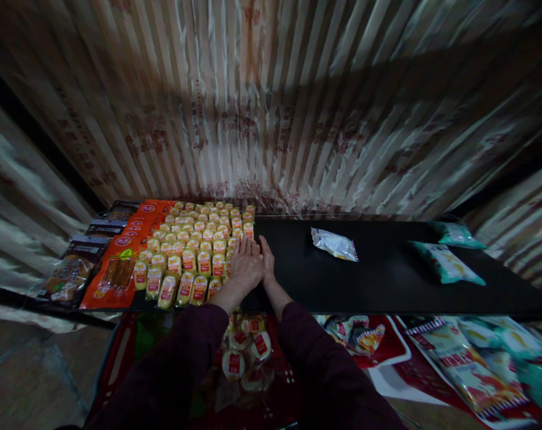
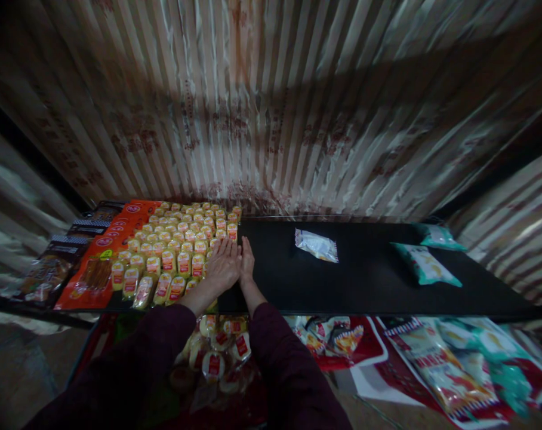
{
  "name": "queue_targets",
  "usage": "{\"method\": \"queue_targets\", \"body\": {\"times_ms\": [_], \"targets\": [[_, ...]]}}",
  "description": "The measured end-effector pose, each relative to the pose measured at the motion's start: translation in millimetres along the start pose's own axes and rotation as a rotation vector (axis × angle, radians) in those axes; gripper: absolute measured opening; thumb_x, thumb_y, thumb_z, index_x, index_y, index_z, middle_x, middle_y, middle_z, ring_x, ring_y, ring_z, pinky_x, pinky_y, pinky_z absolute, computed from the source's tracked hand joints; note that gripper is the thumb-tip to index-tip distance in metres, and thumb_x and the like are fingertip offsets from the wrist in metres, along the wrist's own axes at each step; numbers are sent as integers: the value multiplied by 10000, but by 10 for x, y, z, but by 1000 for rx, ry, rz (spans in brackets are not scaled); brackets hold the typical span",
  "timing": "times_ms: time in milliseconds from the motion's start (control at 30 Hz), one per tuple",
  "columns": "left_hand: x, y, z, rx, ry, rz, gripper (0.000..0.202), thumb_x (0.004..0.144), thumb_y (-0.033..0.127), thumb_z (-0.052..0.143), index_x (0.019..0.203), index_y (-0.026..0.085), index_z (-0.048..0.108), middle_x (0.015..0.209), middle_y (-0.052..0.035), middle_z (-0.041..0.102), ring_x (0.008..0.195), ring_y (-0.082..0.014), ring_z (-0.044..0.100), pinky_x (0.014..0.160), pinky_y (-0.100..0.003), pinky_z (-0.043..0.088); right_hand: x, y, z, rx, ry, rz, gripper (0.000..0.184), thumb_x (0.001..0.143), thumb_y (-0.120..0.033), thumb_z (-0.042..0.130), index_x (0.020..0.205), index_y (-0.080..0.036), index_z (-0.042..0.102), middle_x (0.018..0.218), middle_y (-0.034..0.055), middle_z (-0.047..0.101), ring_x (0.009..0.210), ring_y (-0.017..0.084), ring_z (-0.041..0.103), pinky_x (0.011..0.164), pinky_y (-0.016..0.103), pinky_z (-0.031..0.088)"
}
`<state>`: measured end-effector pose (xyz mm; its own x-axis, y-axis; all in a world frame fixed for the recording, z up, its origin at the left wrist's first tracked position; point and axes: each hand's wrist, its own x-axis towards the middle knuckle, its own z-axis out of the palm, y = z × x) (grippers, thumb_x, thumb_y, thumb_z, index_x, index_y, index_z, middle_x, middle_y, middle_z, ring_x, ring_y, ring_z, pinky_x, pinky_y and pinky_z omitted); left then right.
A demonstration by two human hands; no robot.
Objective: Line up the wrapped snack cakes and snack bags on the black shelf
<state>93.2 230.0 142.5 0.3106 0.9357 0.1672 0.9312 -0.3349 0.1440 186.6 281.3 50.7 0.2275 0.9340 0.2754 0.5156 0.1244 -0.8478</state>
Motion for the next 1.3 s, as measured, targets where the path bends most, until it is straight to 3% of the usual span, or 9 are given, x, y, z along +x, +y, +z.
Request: {"method": "queue_targets", "body": {"times_ms": [133,367,600,800,1100,1300], "targets": [[20,-95,2,50,-54,24,537,869,178,271,1366,13,386,1448,-193,347,1398,-235,214,1156,-465,54,-32,-121,-80,1,23,34,510,896,-377,286,1265,-120,526,1279,128,576,1178,226,543,1038,409,392],[97,-157,68,117,-115,-70,597,822,148,266,1406,39,328,1512,-113,220,1427,-214,50,1155,-447,-43,-13,-228,-67,-119,-113,-107,563,931,-463,213,1320,-163,489,1457,69,381,1384,188,272,1147,390,232],[123,-149,95,173,-124,-99,608,812,132,266,1414,66,321,1506,-91,254,1427,-193,72,1147,-426,-88,35,-169,-41,-151,-222,-139,592,936,-498,187,1371,-173,421,1465,49,369,1389,162,256,1163,376,199],[114,-186,-21,136,-151,-12,581,830,137,251,1393,35,354,1500,-120,262,1426,-203,87,1152,-429,-84,2,-218,-60,-169,-187,-120,648,929,-514,144,1379,-125,402,1496,87,302,1401,182,223,1159,381,194],[-1,-103,-62,56,-51,-3,543,858,153,261,1367,29,402,1468,-147,329,1418,-213,140,1166,-434,-30,-153,-262,-149,-60,-155,-74,670,914,-552,152,1360,-135,428,1470,88,355,1390,185,250,1161,394,189],[-264,-81,-8,-44,125,69,491,881,141,258,1306,-9,452,1417,-206,391,1395,-236,221,1152,-489,155,-409,-412,-265,-21,-102,-120,646,921,-545,173,1313,-138,486,1422,104,428,1353,196,331,1136,407,254]]}}
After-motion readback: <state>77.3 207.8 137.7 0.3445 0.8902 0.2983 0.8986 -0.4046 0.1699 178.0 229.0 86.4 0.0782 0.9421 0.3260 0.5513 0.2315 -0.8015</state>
